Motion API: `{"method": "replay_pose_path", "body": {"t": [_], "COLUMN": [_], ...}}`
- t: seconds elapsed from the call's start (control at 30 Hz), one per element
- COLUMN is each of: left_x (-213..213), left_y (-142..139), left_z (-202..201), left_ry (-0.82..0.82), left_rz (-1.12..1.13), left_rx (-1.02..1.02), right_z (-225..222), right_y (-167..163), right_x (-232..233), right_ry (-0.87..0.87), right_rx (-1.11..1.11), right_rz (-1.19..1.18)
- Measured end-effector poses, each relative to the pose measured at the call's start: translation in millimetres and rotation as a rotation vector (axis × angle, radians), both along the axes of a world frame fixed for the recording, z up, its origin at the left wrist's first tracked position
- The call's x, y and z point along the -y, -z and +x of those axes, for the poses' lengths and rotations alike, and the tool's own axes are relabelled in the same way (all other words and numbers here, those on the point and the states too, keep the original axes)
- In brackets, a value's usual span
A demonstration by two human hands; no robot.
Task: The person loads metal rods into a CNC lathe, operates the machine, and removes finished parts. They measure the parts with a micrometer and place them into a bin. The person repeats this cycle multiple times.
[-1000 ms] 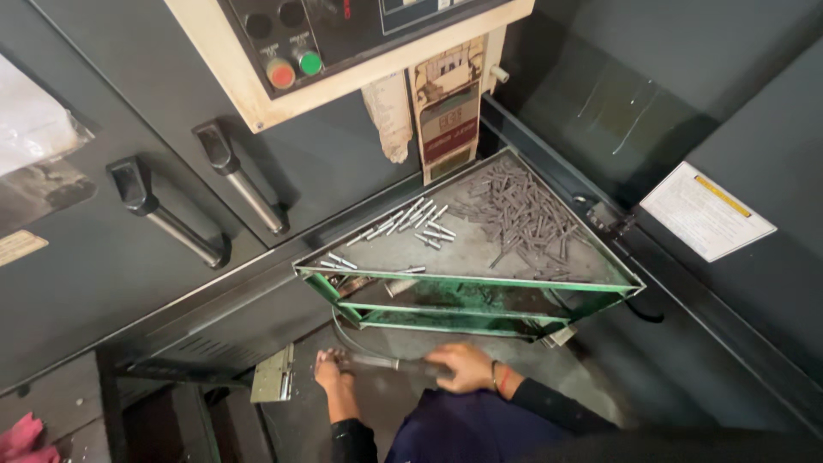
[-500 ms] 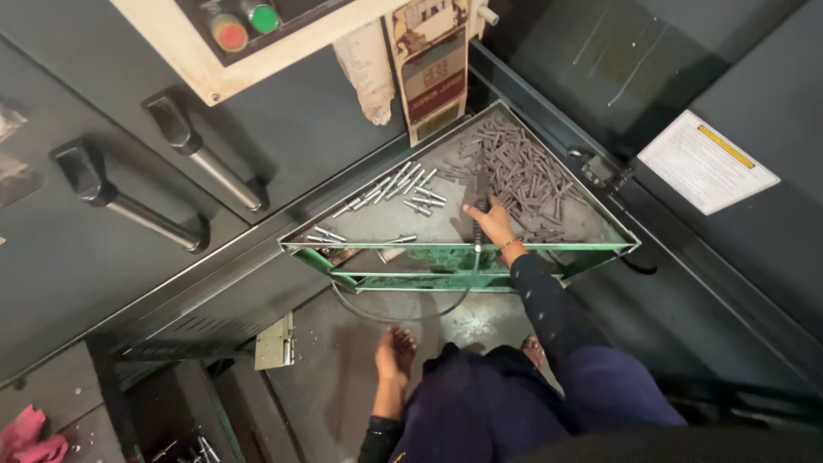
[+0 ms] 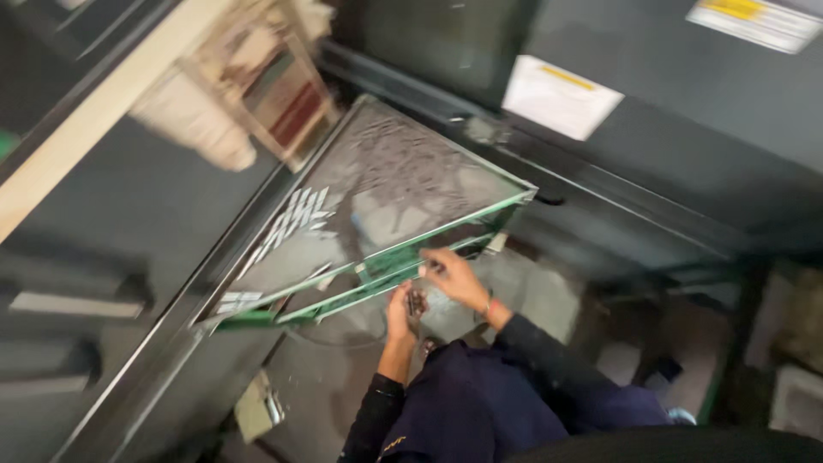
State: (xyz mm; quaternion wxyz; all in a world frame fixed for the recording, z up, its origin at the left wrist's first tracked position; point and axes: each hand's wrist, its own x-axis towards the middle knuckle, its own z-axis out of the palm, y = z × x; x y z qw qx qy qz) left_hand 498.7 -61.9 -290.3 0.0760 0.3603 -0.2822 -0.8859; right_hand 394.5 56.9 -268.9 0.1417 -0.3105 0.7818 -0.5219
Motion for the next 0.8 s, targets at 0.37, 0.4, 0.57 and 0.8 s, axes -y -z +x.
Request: {"method": "replay_pose_path", "body": {"t": [0.37, 0.4, 0.57, 0.8], "left_x": [-213, -226, -273, -296], "left_y": [-2, 0, 21, 35], "left_z": [-89, -101, -139, -158], "left_ry": [0.883, 0.936, 0.994, 0.993], "left_rz": [-0.374, -0.455, -0.474, -0.495], "left_rx": [-0.178, -0.206, -0.269, -0.237], "right_z": [50, 49, 57, 46], "right_y": [-38, -49, -100, -114], "right_x": [-255, -281, -437, -634], "right_ry": [0.777, 0.923, 1.466, 1.839], "right_rx": [0.178, 0.174, -0.159, -0.529], "right_rz": [-0.273, -0.305, -0.548, -0.228]}}
